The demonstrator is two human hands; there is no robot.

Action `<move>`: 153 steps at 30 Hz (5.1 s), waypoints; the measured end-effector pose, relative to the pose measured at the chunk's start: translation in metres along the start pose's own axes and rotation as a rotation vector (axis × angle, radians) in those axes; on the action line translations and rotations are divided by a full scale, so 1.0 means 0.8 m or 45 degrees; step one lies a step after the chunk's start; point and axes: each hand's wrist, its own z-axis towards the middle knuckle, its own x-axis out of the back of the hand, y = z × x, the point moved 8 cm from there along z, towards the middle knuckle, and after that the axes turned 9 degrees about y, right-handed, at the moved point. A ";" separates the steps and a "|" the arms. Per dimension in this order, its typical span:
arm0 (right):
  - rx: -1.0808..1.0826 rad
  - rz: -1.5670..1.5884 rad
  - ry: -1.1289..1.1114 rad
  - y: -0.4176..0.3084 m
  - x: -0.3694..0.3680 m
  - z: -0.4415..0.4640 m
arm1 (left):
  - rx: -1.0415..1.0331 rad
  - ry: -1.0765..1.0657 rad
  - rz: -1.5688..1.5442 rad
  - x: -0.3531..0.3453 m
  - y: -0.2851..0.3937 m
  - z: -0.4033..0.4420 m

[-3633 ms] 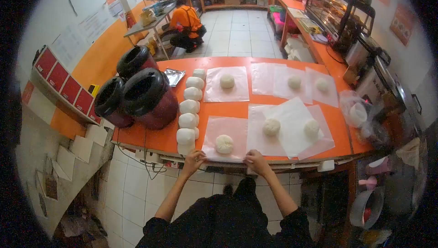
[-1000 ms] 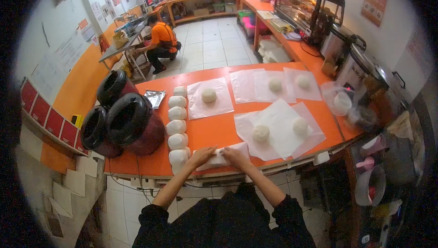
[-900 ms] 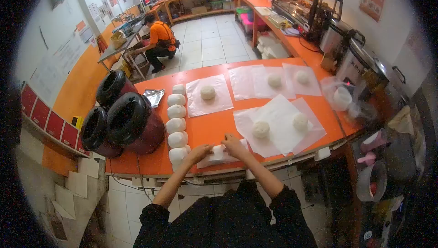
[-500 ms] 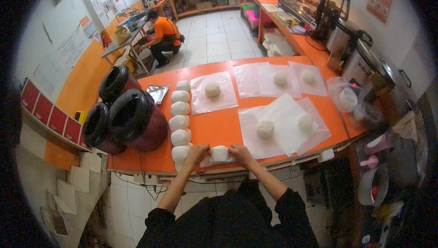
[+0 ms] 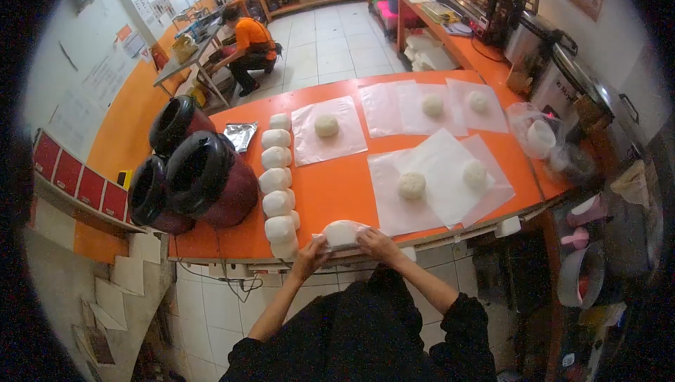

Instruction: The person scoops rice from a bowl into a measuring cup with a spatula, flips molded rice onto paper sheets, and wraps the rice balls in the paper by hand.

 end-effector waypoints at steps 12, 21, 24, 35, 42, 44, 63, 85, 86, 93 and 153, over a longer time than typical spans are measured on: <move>-0.368 -0.144 -0.567 0.091 -0.055 0.062 | 0.577 -0.671 -0.015 -0.060 -0.085 0.075; -0.091 0.516 -0.436 0.081 -0.063 0.093 | 0.264 -0.649 -0.125 -0.088 -0.112 0.078; -0.619 1.180 -0.699 0.074 -0.055 0.079 | 0.640 -0.702 -0.599 -0.075 -0.083 0.055; -1.120 2.359 -0.751 0.001 0.018 0.116 | 0.801 -0.229 -1.744 -0.008 0.066 0.096; -1.037 1.923 -0.511 0.040 0.086 0.167 | 1.249 0.608 -1.832 -0.035 0.077 0.129; -1.041 1.662 -0.516 0.053 0.108 0.181 | 1.300 0.726 -1.848 -0.053 0.057 0.118; 0.228 0.553 -0.281 -0.004 0.138 0.304 | 1.193 1.008 -1.247 -0.012 0.036 0.164; -1.271 1.396 -0.202 0.116 -0.087 0.400 | 0.732 1.019 -0.871 0.105 -0.068 0.277; -1.538 1.637 -0.428 0.132 -0.107 0.410 | 0.744 0.997 -1.017 0.105 -0.069 0.280; -0.512 0.536 -0.516 0.142 -0.143 0.597 | 0.796 0.479 0.379 0.113 -0.138 0.231; -0.218 0.246 -0.093 0.216 0.076 0.185 | 0.364 -0.188 0.139 -0.048 -0.119 0.206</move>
